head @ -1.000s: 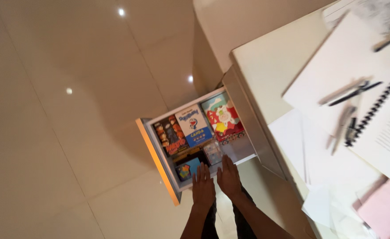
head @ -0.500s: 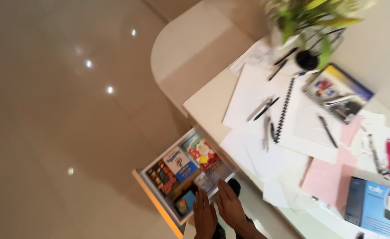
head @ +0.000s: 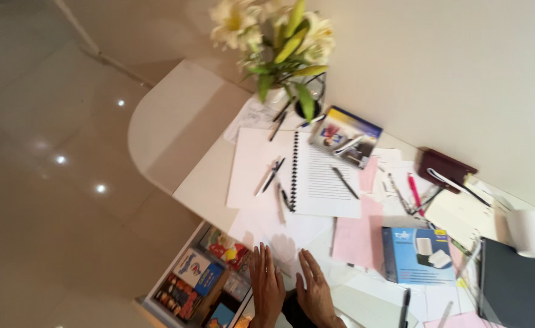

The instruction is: The person organizes stationery items on a cluttered desk. They pick up a black notebook and place it into a drawer, then handle several small notepads and pens, stacking them and placing them into the drawer. The person also gathers multiple pens from the desk surface and places them into a white cup.

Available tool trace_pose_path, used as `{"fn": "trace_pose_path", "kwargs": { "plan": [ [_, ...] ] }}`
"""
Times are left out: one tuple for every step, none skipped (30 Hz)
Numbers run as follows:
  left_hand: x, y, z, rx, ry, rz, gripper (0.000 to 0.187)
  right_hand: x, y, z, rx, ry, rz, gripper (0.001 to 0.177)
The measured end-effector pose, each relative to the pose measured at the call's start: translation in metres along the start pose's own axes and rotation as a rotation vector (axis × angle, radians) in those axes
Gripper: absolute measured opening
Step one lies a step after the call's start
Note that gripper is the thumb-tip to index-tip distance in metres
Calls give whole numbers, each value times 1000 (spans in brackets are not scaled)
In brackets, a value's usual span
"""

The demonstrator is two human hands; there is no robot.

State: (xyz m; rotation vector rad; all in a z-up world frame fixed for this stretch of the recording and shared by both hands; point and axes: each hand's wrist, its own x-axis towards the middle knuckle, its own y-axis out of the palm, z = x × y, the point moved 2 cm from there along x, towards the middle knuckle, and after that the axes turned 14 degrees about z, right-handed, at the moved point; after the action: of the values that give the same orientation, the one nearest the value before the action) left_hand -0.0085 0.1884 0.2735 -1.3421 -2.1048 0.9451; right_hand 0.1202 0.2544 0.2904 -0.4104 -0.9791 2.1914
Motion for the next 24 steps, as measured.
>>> {"fn": "trace_pose_path", "kwargs": {
  "plan": [
    [9,4,-8,17,-8,42,65,1,-10,-6,-20,8,-39,62],
    [17,8,-15,36,-16,84,64,1,-21,-12,-40,16,-77,63],
    [23,12,-22,33,17,86,64,2,-31,-18,-60,23,-113,64],
    [31,17,-27,30,51,88,65,4,-38,-25,-48,67,-120,63],
    [37,23,-33,25,82,91,66,6,-44,-32,-36,111,-123,63],
    [42,29,-39,34,103,106,67,7,-50,-40,-24,154,-126,63],
    [47,34,-44,45,123,120,68,10,-56,-45,-53,135,-164,63],
    [52,39,-49,56,143,134,70,12,-62,-50,-82,116,-201,64],
    [57,45,-53,90,157,166,70,13,-67,-55,-111,96,-237,64],
    [63,52,-58,124,172,197,71,14,-72,-60,-102,111,-245,64],
    [67,58,-61,159,187,232,72,14,-76,-65,-91,128,-253,63],
    [72,63,-65,170,193,261,72,14,-81,-69,-81,145,-260,62],
    [79,69,-68,182,203,290,71,16,-85,-73,-78,154,-268,61],
    [85,74,-71,194,212,320,70,18,-88,-78,-75,163,-277,60],
    [88,78,-75,196,238,320,70,16,-92,-82,-73,178,-284,60],
    [90,81,-79,198,265,322,70,15,-94,-85,-90,186,-297,60],
    [95,86,-84,191,294,325,70,15,-97,-89,-112,194,-313,60],
    [98,91,-89,183,318,331,70,14,-100,-93,-134,201,-328,60],
    [100,94,-93,179,337,339,70,12,-104,-98,-134,225,-336,59],
    [100,97,-97,169,361,348,69,9,-107,-103,-134,250,-345,59],
    [100,102,-101,159,380,360,69,4,-109,-106,-134,271,-351,58],
    [99,106,-104,148,401,370,69,0,-110,-109,-133,286,-366,58],
    [100,109,-108,138,421,376,69,-3,-112,-111,-135,296,-382,57],
    [102,112,-112,132,440,380,69,-5,-115,-112,-136,307,-398,57]
  ]
}}
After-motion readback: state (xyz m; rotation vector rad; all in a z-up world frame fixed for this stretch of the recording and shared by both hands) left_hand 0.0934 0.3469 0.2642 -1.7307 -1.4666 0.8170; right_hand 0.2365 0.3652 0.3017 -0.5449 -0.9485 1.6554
